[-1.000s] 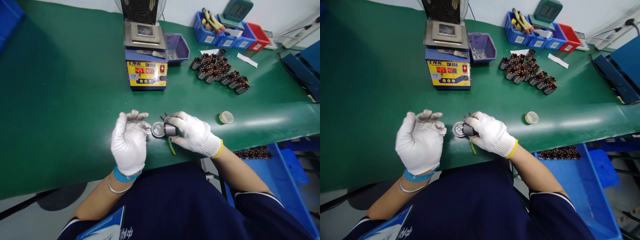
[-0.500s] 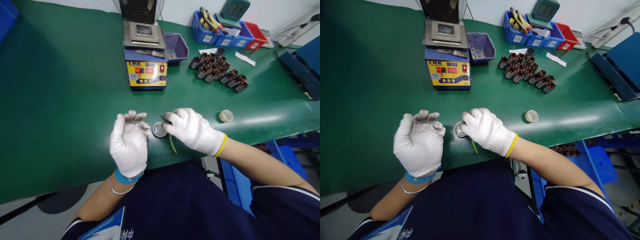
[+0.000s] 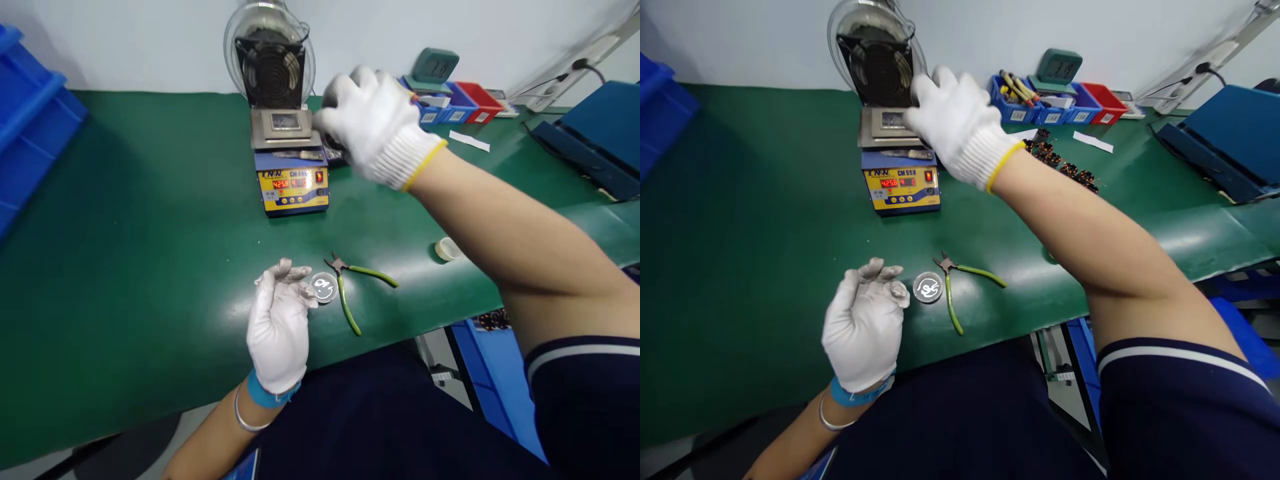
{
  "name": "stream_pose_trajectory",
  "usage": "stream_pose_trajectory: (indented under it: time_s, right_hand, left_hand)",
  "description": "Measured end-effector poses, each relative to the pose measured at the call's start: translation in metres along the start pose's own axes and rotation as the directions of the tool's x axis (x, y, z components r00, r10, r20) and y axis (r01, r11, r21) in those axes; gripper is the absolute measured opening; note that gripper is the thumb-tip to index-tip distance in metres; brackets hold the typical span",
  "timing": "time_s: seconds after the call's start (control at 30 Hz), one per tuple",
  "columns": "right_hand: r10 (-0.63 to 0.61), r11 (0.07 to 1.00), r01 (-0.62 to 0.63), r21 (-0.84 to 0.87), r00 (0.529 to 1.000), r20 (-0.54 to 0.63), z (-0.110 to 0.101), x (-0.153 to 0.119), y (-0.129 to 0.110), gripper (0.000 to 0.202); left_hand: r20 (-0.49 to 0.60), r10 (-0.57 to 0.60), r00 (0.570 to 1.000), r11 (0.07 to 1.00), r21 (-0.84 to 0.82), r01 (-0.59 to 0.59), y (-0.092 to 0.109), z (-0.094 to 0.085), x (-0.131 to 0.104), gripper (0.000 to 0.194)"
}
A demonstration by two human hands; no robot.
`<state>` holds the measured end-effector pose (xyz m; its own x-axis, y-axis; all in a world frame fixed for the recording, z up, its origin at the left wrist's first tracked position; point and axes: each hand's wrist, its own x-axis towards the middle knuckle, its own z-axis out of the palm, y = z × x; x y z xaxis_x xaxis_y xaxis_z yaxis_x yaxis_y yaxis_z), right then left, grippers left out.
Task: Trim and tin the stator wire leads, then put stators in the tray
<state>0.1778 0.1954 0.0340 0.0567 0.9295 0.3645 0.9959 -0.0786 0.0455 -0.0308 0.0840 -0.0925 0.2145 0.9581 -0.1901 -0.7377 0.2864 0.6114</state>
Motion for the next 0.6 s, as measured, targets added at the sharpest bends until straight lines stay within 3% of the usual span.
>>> stream_pose_trajectory:
  time_s: [0.07,0.2,0.23,0.37,0.53,0.6]
  right_hand:
    - [0.101,0.989,-0.097,-0.116,0.994,0.028,0.002,0.041,-0.005,0.042]
    - [0.081,0.989,-0.076,-0.124,0.996,0.036,0.016,0.085,-0.017,0.042]
    - [0.088,0.99,-0.083,-0.113,0.995,0.037,0.021,0.09,-0.019,0.038]
    - [0.091,0.993,-0.086,-0.085,0.994,0.059,0.03,0.099,-0.018,0.054]
    - [0.056,0.996,-0.054,-0.064,0.998,0.018,0.021,0.104,-0.002,0.031]
    - [0.051,0.998,-0.051,-0.023,0.999,-0.001,0.019,0.105,0.004,0.036]
  left_hand:
    - [-0.007,-0.033,0.999,0.999,-0.014,0.033,-0.001,-0.001,0.002,0.02]
    - [-0.067,-0.1,0.993,0.994,-0.059,0.096,-0.001,0.0,0.006,0.017]
    - [-0.073,-0.107,0.992,0.993,-0.063,0.102,-0.001,0.0,0.006,0.016]
    - [-0.057,-0.111,0.992,0.993,-0.031,0.11,-0.001,0.0,0.005,0.018]
    - [-0.071,-0.127,0.989,0.992,-0.015,0.127,0.0,0.001,0.001,0.019]
    - [-0.076,-0.141,0.987,0.99,-0.029,0.14,0.0,0.001,0.0,0.018]
